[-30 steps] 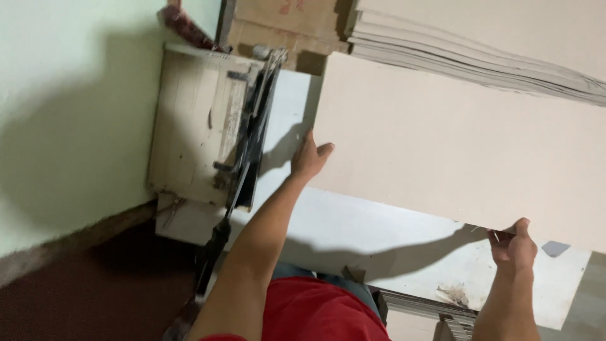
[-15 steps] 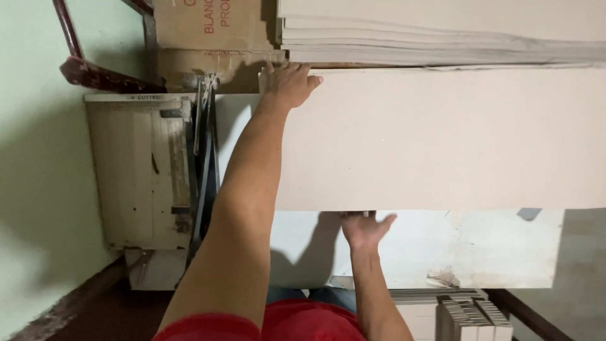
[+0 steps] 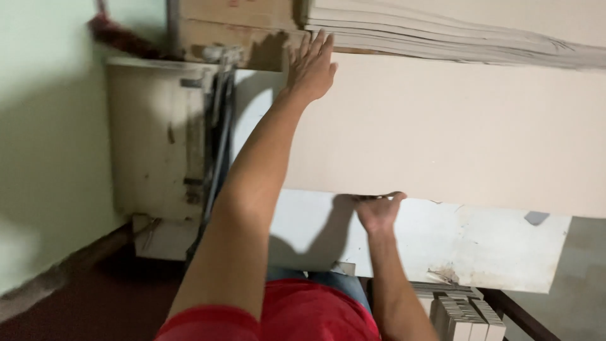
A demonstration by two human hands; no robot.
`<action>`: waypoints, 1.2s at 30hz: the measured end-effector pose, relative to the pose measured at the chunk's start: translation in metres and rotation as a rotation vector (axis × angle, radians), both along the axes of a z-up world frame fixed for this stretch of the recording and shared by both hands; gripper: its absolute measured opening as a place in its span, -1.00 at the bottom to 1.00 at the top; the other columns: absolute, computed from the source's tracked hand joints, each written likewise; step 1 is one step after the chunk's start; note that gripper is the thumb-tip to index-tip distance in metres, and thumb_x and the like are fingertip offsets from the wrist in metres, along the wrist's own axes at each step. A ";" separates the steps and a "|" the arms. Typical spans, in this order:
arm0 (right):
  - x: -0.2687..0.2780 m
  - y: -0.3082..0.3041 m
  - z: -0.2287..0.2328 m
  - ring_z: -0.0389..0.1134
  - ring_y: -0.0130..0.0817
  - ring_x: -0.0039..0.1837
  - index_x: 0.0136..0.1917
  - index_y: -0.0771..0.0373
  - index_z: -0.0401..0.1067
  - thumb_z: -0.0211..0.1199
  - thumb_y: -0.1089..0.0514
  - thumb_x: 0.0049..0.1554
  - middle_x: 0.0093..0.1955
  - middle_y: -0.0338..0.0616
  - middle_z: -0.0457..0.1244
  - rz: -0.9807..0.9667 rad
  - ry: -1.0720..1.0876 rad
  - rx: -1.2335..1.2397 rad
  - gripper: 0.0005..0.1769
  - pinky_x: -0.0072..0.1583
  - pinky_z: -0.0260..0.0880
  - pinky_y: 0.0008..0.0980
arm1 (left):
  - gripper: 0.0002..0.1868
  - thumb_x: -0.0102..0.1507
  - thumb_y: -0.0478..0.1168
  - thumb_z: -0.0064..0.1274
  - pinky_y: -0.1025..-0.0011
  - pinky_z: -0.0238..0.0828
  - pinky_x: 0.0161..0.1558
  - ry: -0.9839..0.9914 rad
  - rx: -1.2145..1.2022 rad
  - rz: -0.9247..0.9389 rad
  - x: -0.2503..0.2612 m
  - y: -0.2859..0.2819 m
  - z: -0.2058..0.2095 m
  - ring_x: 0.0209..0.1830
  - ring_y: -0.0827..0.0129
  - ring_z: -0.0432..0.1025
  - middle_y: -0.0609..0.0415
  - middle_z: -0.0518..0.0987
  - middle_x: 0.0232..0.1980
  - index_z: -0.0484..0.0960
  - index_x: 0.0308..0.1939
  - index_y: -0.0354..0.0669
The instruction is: The person uses a manual paper cutter to slice large sheets of paper into smaller pieces. They align the paper against the guide, pull down the lever to cut, and then stack the cut pieces on a nearby table.
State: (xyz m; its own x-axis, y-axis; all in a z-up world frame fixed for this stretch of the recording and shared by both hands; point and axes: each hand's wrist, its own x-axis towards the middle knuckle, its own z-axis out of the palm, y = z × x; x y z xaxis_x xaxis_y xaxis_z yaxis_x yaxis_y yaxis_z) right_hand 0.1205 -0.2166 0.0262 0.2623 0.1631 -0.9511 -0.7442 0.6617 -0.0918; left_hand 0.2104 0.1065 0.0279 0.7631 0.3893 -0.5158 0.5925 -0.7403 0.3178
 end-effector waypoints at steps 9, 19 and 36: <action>-0.051 -0.166 -0.041 0.32 -0.12 0.28 0.41 0.11 0.30 -0.09 -0.31 0.36 0.23 -0.04 0.27 0.764 -0.229 -0.386 -0.41 0.35 0.31 -0.08 | -0.52 0.49 -0.17 -0.27 0.08 0.13 0.42 -0.610 -0.308 0.228 -0.225 0.068 0.159 0.53 0.00 0.19 -0.14 0.29 0.53 0.24 0.50 -0.12; -0.204 -0.184 -0.004 0.36 -0.23 -0.05 0.26 0.17 0.48 0.12 -0.09 0.31 -0.05 -0.05 0.36 1.111 -0.286 -0.701 -0.60 -0.06 0.29 -0.25 | -0.54 0.42 0.00 -0.22 0.13 0.40 0.07 -0.171 -0.382 0.706 -0.488 0.022 0.114 0.25 0.04 0.45 -0.03 0.50 0.34 0.38 0.42 0.24; -0.139 0.032 0.063 0.28 0.12 0.45 0.60 0.37 -0.15 0.06 0.15 0.32 0.44 0.15 0.16 0.613 -0.542 -0.410 -0.28 0.44 0.28 0.24 | -0.54 0.47 -0.14 -0.16 0.04 0.28 0.36 -0.451 -0.359 0.419 -0.490 -0.039 0.203 0.39 -0.11 0.31 -0.22 0.41 0.37 0.40 0.43 -0.23</action>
State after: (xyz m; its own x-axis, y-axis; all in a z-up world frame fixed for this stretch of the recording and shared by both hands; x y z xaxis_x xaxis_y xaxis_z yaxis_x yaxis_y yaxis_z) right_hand -0.0187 -0.1843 0.0888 0.6689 0.0978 -0.7369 -0.7406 0.0032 -0.6719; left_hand -0.2793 0.0676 0.2305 0.7557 0.5622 -0.3360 0.5575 -0.2829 0.7805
